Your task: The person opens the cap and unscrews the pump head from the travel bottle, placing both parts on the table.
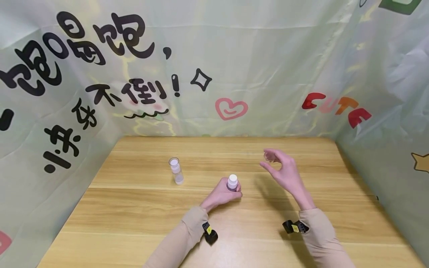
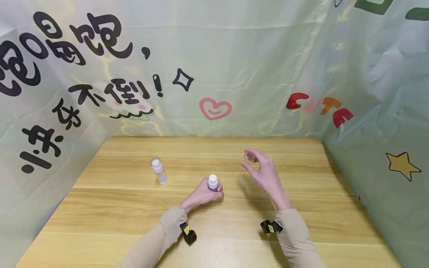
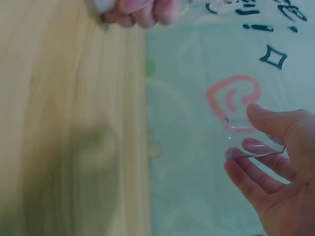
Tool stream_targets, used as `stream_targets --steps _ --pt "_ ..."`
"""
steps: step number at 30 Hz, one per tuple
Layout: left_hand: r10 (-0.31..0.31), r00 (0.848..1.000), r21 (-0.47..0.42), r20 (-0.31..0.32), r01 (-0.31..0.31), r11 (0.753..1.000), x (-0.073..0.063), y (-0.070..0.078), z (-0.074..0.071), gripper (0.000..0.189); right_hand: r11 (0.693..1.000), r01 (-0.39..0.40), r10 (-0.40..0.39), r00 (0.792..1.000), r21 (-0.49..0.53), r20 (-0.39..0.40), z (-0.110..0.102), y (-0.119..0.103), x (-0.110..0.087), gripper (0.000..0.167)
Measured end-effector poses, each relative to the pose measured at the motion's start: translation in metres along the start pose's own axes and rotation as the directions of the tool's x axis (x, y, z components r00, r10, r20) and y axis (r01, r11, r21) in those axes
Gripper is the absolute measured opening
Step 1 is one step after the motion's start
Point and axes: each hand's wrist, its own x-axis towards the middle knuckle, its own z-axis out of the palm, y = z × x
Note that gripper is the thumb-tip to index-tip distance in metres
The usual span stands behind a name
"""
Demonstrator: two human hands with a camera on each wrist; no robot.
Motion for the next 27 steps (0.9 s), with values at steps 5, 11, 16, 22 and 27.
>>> stream_targets --steps 5,11,16,22,27 --pt "0.005 1.0 -0.002 -0.002 -0.005 1.0 0.0 0.001 0.0 0.012 0.996 -0.089 0.091 0.992 -0.026 0.089 -0.005 0.015 -0.005 0.04" --pt "0.0 1.0 0.01 -0.008 0.0 1.0 0.0 0.0 0.0 0.011 0.97 -0.236 0.243 0.93 -0.058 0.275 -0.012 0.031 -0.015 0.038" --pt "-0.002 1.0 0.017 -0.012 0.002 1.0 0.0 -0.001 0.001 0.011 0.954 -0.285 0.298 0.895 -0.089 0.332 -0.012 0.037 -0.022 0.036" --pt "-0.005 1.0 0.02 -0.014 0.005 1.0 0.0 -0.003 0.001 0.012 0.955 -0.271 0.295 0.895 -0.118 0.335 -0.01 0.041 -0.026 0.031" --pt "0.003 1.0 0.002 -0.017 -0.003 1.0 0.0 -0.003 0.001 0.013 0.955 -0.265 0.294 0.888 -0.13 0.353 -0.008 0.045 -0.029 0.03"
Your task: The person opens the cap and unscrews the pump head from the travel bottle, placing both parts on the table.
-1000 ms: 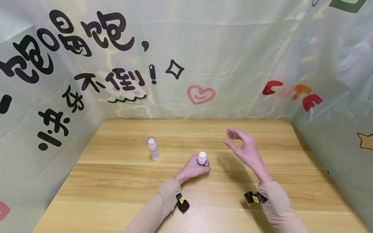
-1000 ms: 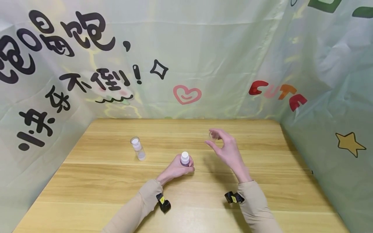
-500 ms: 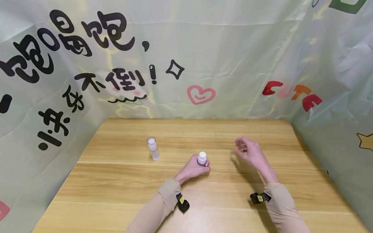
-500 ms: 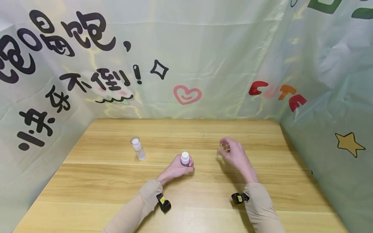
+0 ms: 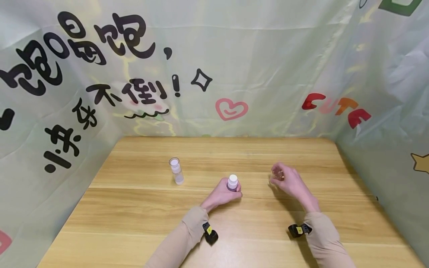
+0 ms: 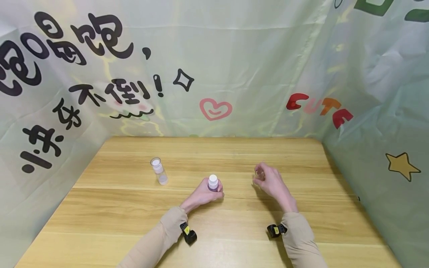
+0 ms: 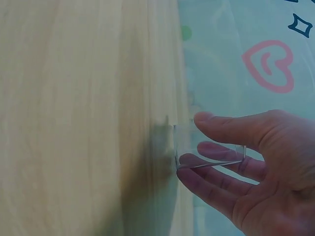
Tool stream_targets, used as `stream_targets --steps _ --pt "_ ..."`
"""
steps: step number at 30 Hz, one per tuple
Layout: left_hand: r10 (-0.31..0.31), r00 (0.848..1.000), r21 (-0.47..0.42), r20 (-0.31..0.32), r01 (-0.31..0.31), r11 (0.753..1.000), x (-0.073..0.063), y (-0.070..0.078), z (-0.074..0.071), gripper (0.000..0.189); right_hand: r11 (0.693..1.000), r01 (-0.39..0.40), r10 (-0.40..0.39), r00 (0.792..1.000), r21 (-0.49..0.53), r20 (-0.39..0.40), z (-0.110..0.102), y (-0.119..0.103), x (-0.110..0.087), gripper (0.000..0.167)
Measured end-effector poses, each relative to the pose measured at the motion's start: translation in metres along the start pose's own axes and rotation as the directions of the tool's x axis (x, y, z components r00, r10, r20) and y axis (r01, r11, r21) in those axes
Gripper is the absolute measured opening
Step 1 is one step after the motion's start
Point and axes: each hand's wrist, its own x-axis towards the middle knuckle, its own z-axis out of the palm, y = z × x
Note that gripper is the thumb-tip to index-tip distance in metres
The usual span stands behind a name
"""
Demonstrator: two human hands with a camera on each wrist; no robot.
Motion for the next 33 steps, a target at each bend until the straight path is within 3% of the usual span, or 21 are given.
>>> stream_targets --steps 14,20,24,28,33 --pt "0.003 1.0 0.006 0.016 -0.003 1.0 -0.001 0.002 -0.002 0.011 1.0 -0.008 0.008 1.0 -0.022 0.005 0.006 0.005 -0.002 0.029" --pt "-0.008 1.0 0.015 0.012 0.008 1.0 -0.001 0.0 -0.001 0.012 0.999 0.0 -0.001 1.0 -0.047 -0.004 0.005 -0.002 -0.005 0.045" --pt "-0.007 1.0 0.005 0.007 0.007 1.0 -0.001 0.0 -0.001 0.013 0.995 0.091 -0.094 0.99 -0.027 -0.102 0.011 -0.021 -0.008 0.048" --pt "0.005 1.0 0.003 0.008 -0.005 1.0 0.0 0.0 -0.001 0.012 0.977 0.212 -0.202 0.956 0.028 -0.212 0.022 -0.049 -0.009 0.037" --pt "0.015 1.0 0.023 0.01 -0.015 1.0 -0.001 0.001 -0.002 0.013 0.944 0.324 -0.308 0.933 0.065 -0.187 0.037 -0.087 -0.014 0.032"
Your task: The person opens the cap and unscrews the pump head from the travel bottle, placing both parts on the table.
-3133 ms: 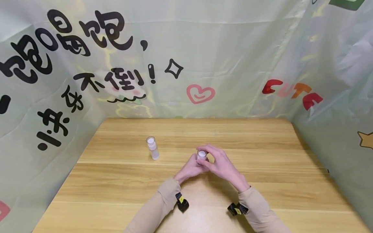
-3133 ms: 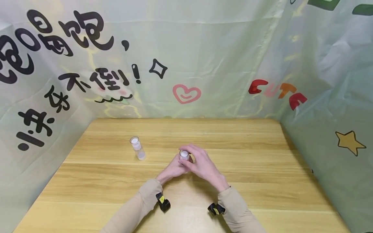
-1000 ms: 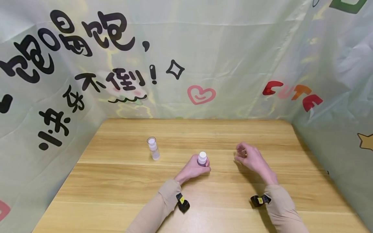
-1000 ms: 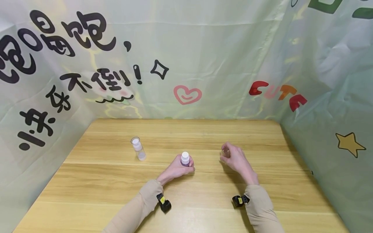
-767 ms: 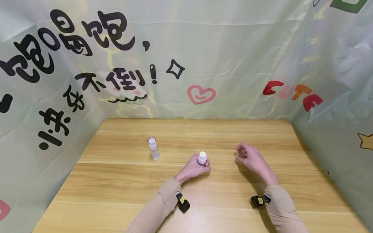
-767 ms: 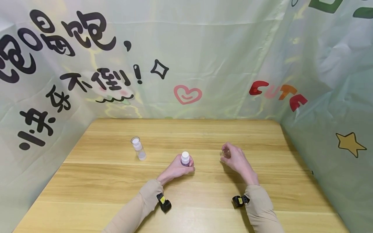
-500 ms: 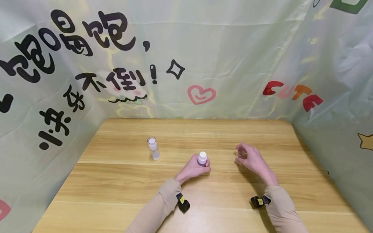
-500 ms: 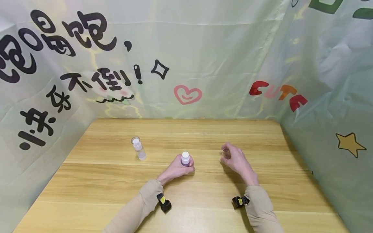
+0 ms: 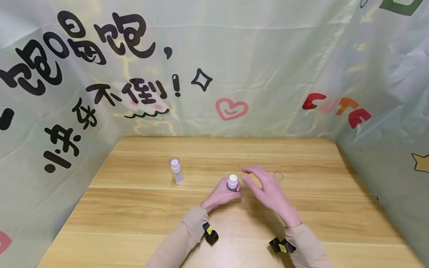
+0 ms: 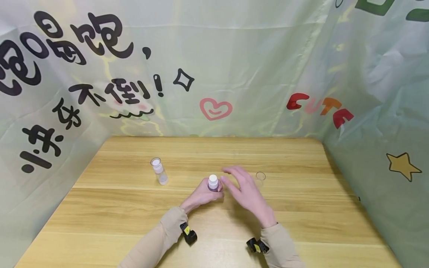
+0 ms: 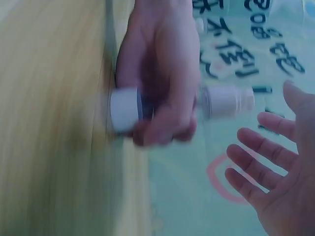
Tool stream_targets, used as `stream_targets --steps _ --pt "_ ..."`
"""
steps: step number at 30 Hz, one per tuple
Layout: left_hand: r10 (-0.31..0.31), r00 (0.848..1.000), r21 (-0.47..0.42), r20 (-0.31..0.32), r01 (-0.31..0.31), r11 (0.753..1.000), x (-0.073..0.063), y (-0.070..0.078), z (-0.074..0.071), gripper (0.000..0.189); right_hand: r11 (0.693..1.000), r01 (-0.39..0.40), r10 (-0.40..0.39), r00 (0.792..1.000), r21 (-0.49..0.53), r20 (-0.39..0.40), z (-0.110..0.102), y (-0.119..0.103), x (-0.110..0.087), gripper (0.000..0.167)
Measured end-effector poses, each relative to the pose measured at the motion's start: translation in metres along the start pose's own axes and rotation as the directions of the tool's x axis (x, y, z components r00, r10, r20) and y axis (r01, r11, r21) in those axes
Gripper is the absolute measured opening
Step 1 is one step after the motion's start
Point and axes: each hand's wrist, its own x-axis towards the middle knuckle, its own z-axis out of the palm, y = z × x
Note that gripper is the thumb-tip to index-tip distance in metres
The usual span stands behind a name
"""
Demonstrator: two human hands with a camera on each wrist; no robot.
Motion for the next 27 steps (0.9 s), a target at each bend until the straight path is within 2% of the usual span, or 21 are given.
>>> stream_targets --steps 3,8,15,20,27 --pt "0.028 1.0 0.014 0.005 -0.028 0.999 0.0 0.001 0.0 0.013 0.997 0.075 -0.074 0.997 -0.023 0.025 0.011 -0.014 0.003 0.036" --pt "0.053 0.998 0.056 0.026 -0.055 0.997 0.001 0.0 0.0 0.006 0.984 0.156 -0.156 0.988 -0.09 0.001 0.026 -0.022 0.009 0.044" --pt "0.029 0.999 0.082 0.028 -0.032 0.996 0.0 0.002 -0.001 0.009 0.993 0.075 -0.078 0.996 -0.093 -0.031 0.036 -0.025 0.013 0.039" --pt "0.036 0.999 0.062 0.036 -0.038 0.997 0.001 0.001 -0.001 0.014 0.992 0.088 -0.094 0.993 -0.088 -0.066 0.039 -0.024 0.014 0.035" --pt "0.021 0.999 0.008 0.034 -0.021 1.0 0.001 0.001 -0.001 0.013 0.993 0.107 -0.11 0.993 -0.058 -0.048 0.037 -0.024 0.013 0.03"
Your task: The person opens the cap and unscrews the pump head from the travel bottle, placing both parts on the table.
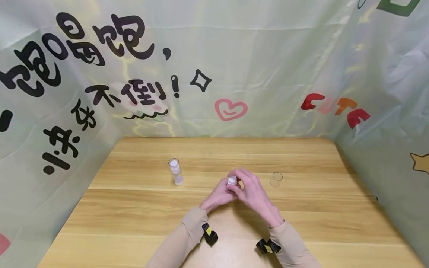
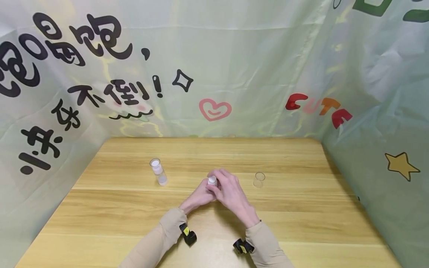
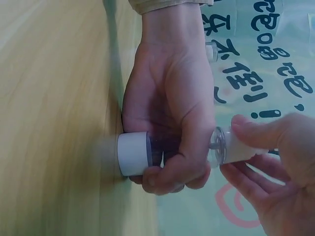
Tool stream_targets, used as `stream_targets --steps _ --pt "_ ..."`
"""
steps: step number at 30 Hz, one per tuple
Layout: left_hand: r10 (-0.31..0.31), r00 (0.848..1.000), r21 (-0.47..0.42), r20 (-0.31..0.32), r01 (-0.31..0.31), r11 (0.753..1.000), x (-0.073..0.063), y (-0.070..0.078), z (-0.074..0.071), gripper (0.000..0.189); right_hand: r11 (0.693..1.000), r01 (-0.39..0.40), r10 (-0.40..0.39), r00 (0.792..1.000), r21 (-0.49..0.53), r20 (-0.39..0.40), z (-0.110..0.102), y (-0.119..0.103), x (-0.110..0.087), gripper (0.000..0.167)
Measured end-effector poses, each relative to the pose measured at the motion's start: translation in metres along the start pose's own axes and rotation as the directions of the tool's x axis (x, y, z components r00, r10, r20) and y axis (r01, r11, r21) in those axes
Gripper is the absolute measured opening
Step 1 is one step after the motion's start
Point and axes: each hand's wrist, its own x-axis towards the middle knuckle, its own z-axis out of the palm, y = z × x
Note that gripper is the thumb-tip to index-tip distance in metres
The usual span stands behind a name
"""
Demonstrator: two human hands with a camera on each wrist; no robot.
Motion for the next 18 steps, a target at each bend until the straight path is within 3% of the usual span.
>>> stream_targets --steps 3,7,12,18 --pt "-0.004 1.0 -0.032 -0.007 0.004 0.999 0.0004 -0.001 0.0002 0.011 0.998 0.009 -0.012 0.999 0.062 0.042 -0.0028 -0.0011 -0.0014 0.028" --pt "0.024 1.0 -0.024 0.003 -0.024 0.999 0.0009 -0.0024 -0.0003 0.01 0.997 -0.008 0.001 0.996 0.082 0.084 -0.0027 -0.0013 -0.0039 0.04" --pt "0.041 0.999 0.03 0.014 -0.042 0.999 0.001 -0.0024 -0.0009 0.007 0.998 -0.056 0.055 0.997 0.023 0.049 0.0004 -0.0018 -0.0032 0.045" --pt "0.058 0.998 -0.026 0.015 -0.057 0.998 0.0012 -0.0027 -0.0011 0.006 0.996 -0.042 0.036 0.997 0.085 0.07 -0.0002 -0.0022 -0.0034 0.043"
